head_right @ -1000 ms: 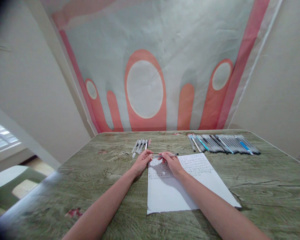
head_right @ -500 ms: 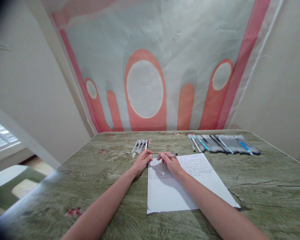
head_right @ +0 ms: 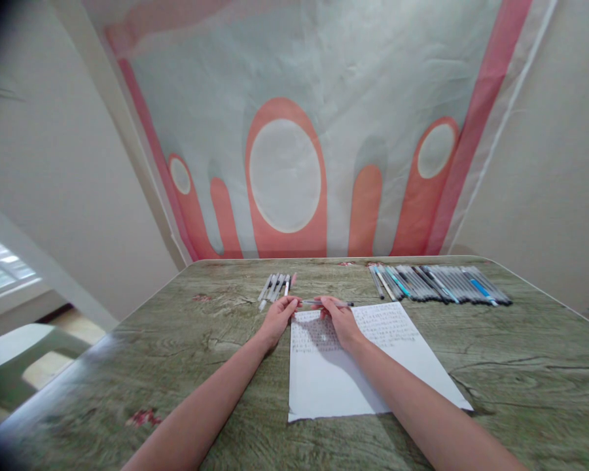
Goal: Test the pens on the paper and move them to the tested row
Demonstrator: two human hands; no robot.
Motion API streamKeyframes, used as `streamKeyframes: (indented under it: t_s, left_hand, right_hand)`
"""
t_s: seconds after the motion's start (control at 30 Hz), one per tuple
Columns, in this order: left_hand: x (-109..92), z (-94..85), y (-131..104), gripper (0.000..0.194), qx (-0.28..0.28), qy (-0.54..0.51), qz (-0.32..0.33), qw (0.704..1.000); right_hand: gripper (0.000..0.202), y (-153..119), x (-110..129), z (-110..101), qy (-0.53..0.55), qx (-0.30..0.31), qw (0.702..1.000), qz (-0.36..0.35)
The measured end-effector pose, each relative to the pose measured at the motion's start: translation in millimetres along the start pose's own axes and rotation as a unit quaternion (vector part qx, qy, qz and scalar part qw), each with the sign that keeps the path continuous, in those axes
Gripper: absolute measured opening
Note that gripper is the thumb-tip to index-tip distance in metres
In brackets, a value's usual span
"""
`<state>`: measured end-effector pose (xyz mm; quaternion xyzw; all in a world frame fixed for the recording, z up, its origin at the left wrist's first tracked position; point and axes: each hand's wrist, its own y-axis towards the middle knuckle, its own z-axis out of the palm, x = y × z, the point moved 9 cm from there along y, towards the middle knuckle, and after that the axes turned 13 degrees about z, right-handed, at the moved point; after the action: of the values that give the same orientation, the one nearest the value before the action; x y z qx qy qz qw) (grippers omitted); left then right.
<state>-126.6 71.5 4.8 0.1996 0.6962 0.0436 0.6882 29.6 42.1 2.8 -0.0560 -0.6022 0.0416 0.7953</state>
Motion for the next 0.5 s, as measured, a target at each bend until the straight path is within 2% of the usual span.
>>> streamKeyframes:
  t_s: [0.37, 0.43, 0.5]
  left_hand:
    - [-2, 1.6, -2, 0.039, 0.012, 0.016, 0.000, 1.000]
    - [-3, -3.7, 3, 0.035, 0.013, 0.052, 0.012, 0.999]
    - [-7, -18.3, 8, 0.027, 0.005, 0.136, 0.030, 0.990]
  right_hand:
    - [0.039, -8, 8, 3, -0.037, -0.002, 0.999, -0.027]
    - [0.040, -7, 8, 2, -0.033, -0.002, 0.999, -0.021]
    - [0.039, -6, 6, 2, -0.023, 0.000, 1.000, -0.015]
